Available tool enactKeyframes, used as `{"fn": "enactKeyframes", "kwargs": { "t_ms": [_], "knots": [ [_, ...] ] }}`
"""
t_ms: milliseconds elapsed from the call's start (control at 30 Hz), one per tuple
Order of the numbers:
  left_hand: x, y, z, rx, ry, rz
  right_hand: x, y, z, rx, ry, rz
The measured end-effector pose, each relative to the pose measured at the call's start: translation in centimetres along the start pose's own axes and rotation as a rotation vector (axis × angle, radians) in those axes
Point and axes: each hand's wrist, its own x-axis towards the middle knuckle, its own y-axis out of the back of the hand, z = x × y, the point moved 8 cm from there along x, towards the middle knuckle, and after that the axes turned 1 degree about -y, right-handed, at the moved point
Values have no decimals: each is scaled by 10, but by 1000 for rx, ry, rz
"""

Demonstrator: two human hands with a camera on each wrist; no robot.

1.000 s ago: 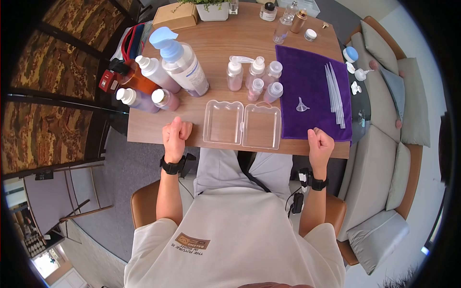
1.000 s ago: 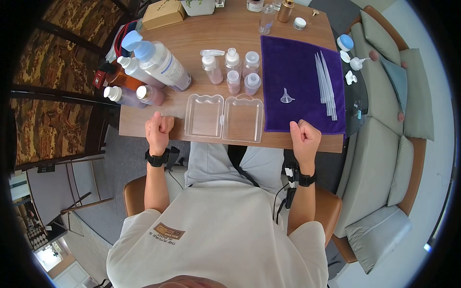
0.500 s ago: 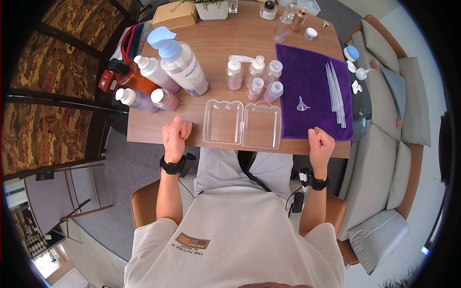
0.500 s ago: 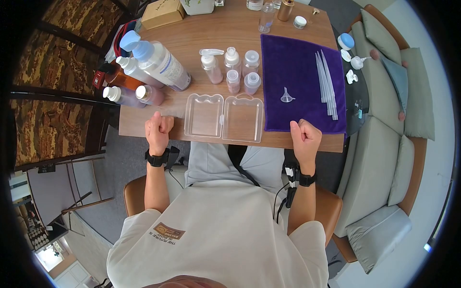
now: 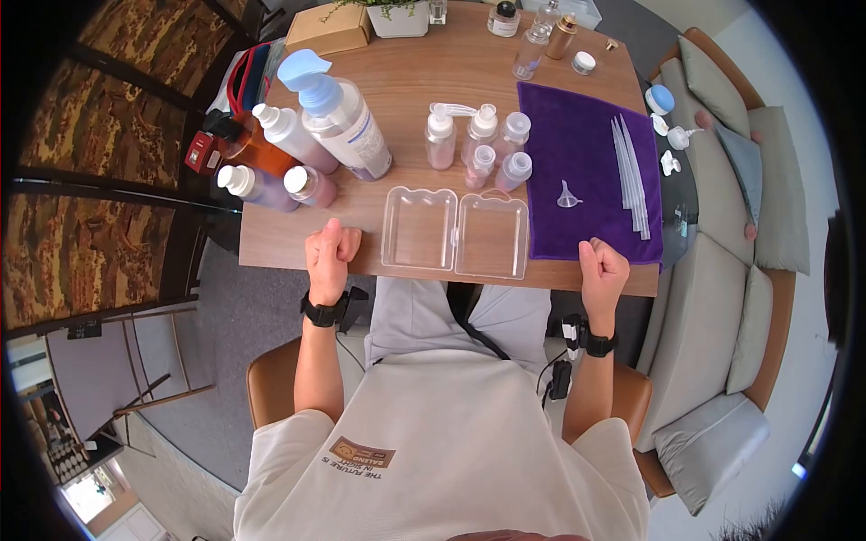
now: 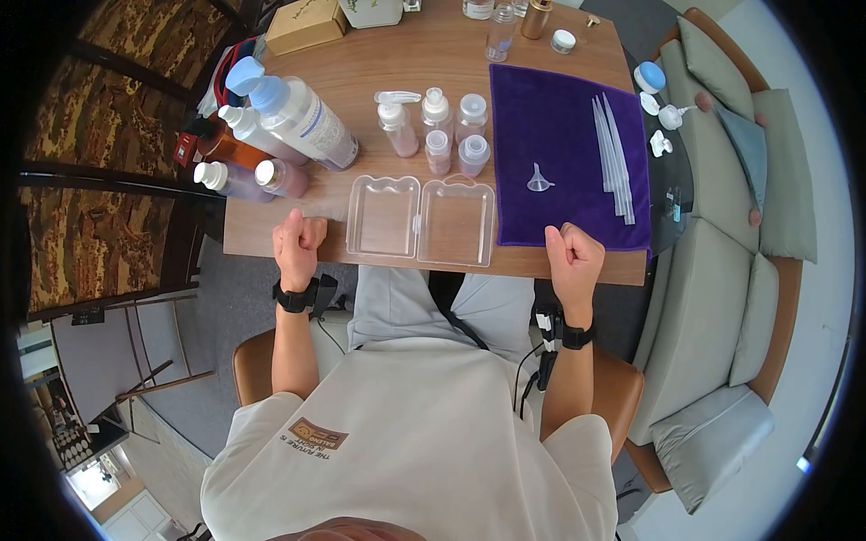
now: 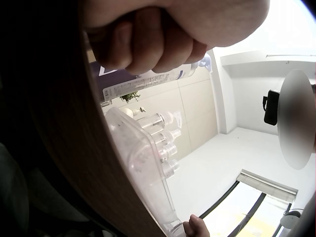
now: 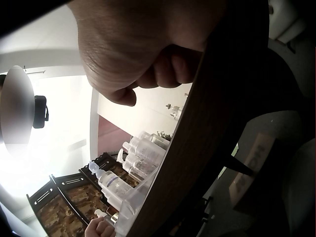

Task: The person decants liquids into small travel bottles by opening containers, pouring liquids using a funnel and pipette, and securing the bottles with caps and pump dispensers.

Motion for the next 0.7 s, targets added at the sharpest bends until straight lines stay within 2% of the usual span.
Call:
{"fn": "enactKeyframes", "kwargs": {
  "t_ms": [133, 700],
  "knots": [
    [1, -2, 2, 1, -10, -8, -1, -2, -1, -3, -38, -17],
    [0, -3, 2, 12, -2, -12, 0, -1, 1, 8, -8, -4]
  ]
}}
